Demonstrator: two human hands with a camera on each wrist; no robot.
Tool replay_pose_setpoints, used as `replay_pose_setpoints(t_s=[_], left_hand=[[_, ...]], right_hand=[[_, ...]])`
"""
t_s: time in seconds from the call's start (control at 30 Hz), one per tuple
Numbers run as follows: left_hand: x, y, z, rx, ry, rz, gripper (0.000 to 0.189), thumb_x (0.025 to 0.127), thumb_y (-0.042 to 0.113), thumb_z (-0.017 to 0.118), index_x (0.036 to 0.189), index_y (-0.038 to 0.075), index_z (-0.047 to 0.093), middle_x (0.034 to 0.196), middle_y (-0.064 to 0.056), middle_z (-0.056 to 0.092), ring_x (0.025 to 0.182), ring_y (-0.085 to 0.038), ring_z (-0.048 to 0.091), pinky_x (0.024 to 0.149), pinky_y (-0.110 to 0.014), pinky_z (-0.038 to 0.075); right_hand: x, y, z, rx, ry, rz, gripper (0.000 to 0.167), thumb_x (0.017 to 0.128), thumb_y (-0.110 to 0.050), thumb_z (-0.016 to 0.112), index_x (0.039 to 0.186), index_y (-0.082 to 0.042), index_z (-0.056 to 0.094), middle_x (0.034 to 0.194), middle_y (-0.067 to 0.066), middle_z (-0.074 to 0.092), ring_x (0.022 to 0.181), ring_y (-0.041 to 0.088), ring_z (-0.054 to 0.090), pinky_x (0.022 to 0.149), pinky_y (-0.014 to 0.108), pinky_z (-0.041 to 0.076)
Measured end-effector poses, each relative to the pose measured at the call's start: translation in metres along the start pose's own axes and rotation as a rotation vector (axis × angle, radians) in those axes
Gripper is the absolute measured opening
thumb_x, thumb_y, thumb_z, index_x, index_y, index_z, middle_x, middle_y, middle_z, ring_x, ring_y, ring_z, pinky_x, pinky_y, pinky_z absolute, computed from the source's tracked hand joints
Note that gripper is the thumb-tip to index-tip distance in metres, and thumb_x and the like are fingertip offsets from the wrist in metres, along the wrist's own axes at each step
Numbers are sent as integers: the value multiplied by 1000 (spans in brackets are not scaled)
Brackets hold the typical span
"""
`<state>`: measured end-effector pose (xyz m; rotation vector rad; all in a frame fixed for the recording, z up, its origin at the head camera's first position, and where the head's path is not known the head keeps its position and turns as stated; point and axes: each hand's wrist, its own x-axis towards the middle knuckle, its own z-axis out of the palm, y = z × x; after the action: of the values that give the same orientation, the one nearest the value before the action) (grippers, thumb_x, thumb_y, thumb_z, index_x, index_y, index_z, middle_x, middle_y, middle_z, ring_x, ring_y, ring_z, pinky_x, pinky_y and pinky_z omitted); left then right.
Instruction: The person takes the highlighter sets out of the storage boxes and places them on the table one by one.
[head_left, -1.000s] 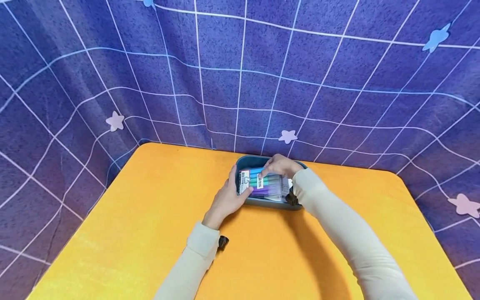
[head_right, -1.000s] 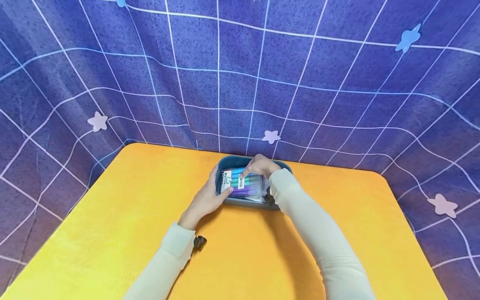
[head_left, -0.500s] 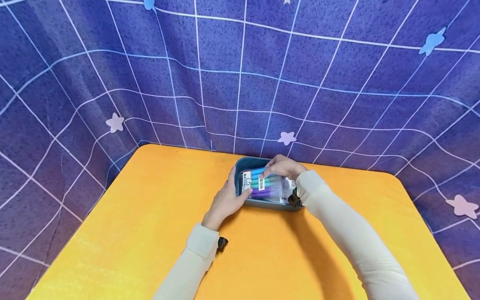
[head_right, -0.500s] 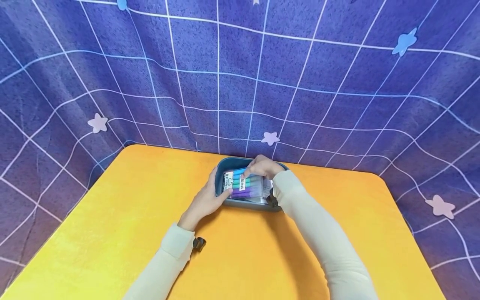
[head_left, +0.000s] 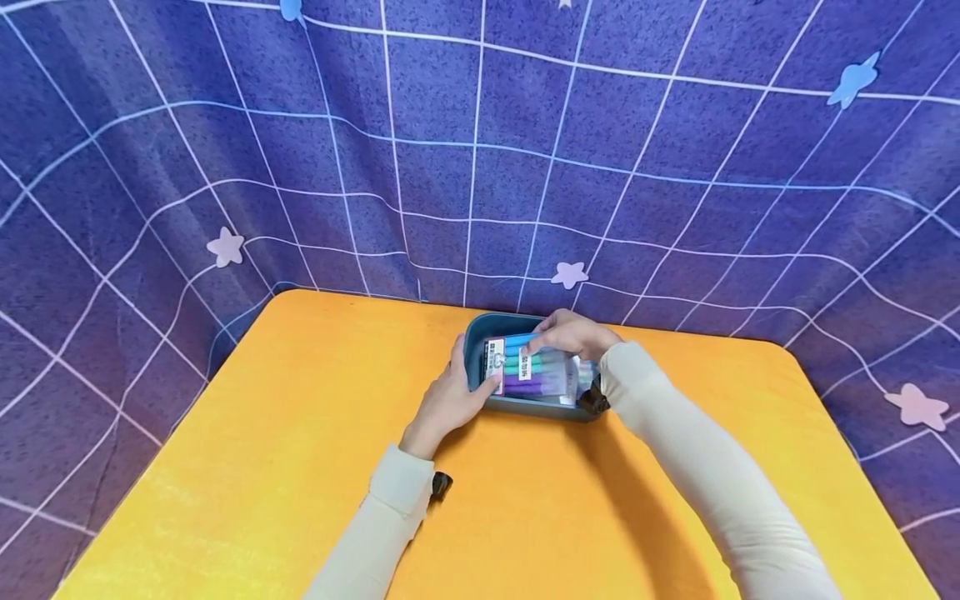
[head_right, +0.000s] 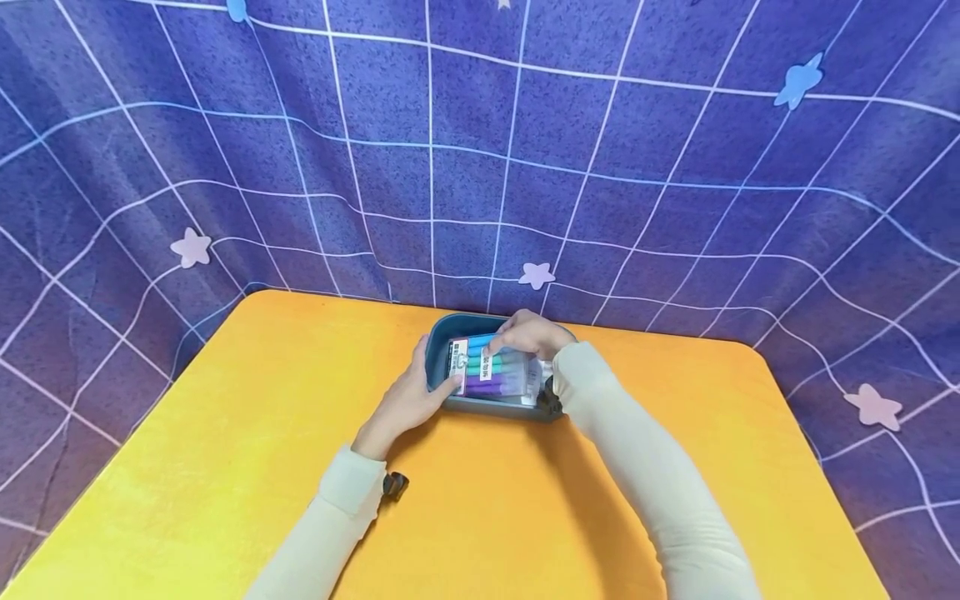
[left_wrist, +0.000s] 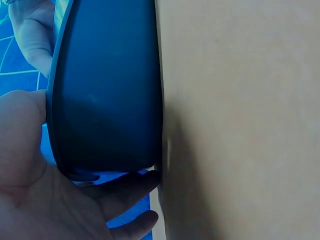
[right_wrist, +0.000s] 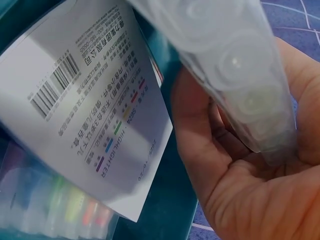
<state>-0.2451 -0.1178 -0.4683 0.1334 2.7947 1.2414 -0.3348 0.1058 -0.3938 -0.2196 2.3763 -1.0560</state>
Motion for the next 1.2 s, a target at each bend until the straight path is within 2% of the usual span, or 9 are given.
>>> replay_pose_setpoints(t_s=[0.1, 0.27, 0.37, 0.5, 0.67, 0.77, 1.03, 1.13, 1.2], left_hand=[[0, 0, -1, 9, 8, -1, 100, 96, 53, 61, 163, 19, -5, 166, -16, 28, 138, -43, 50, 110, -60, 44], [0, 1, -1, 26, 14, -3, 101, 95, 57, 59, 163, 20, -5, 167, -14, 28, 137, -44, 51, 110, -59, 44], [0, 2, -1, 26, 13, -6, 101, 95, 58, 59, 163, 22, -6, 167, -14, 27, 139, -44, 49, 112, -59, 42], [0, 2, -1, 24, 14, -10, 100, 95, 57, 60, 163, 24, -6, 167, -13, 29, 139, -44, 49, 112, -60, 42], [1, 0, -1, 41, 30, 21, 99, 95, 55, 60, 163, 19, -1, 164, -16, 33, 135, -44, 52, 110, -58, 44], [1, 0, 0, 48, 38, 39, 98, 95, 55, 60, 163, 17, 0, 163, -17, 35, 133, -44, 54, 109, -58, 45], [1, 1, 1, 27, 35, 34, 99, 95, 57, 59, 163, 20, -3, 164, -19, 32, 133, -48, 53, 109, -60, 43], [1, 0, 1, 30, 31, 32, 99, 95, 57, 59, 163, 21, -3, 164, -19, 33, 132, -48, 53, 108, -61, 44], [1, 0, 0, 34, 27, 31, 98, 96, 58, 58, 163, 21, -4, 164, -19, 32, 132, -47, 54, 107, -61, 45]], right_hand=[[-1, 1, -1, 2, 7, 2, 46, 83, -28, 78, 121, -3, 69, 131, 13, 65, 119, 24, 55, 104, 45, 48], [-3, 2, -2, 25, 16, -14, 39, 83, -25, 78, 114, -2, 70, 103, 5, 72, 97, 18, 58, 84, 29, 50], [-4, 1, -4, 31, 30, -22, 43, 84, -25, 79, 118, -2, 69, 105, 4, 71, 97, 16, 57, 80, 25, 49], [-5, 0, -4, 62, 28, -10, 49, 83, -23, 80, 124, -1, 65, 108, 6, 71, 94, 15, 60, 79, 24, 52], [-5, -1, -4, 166, 12, 9, 44, 83, -14, 81, 121, 2, 65, 87, 1, 73, 75, 12, 66, 72, 27, 58], [-7, -1, -5, 209, -1, 13, 43, 83, -11, 80, 120, 4, 64, 81, -1, 73, 69, 12, 68, 68, 28, 60], [-14, 1, -10, 229, -4, 17, 50, 85, -15, 80, 128, 3, 61, 85, 1, 74, 68, 13, 67, 66, 28, 59], [-16, 4, -10, 213, 25, 6, 52, 85, -17, 80, 129, 1, 62, 97, 3, 73, 75, 11, 64, 69, 26, 57], [-17, 8, -10, 209, 45, -3, 53, 85, -18, 80, 131, 1, 62, 109, 9, 71, 79, 12, 62, 71, 25, 55]])
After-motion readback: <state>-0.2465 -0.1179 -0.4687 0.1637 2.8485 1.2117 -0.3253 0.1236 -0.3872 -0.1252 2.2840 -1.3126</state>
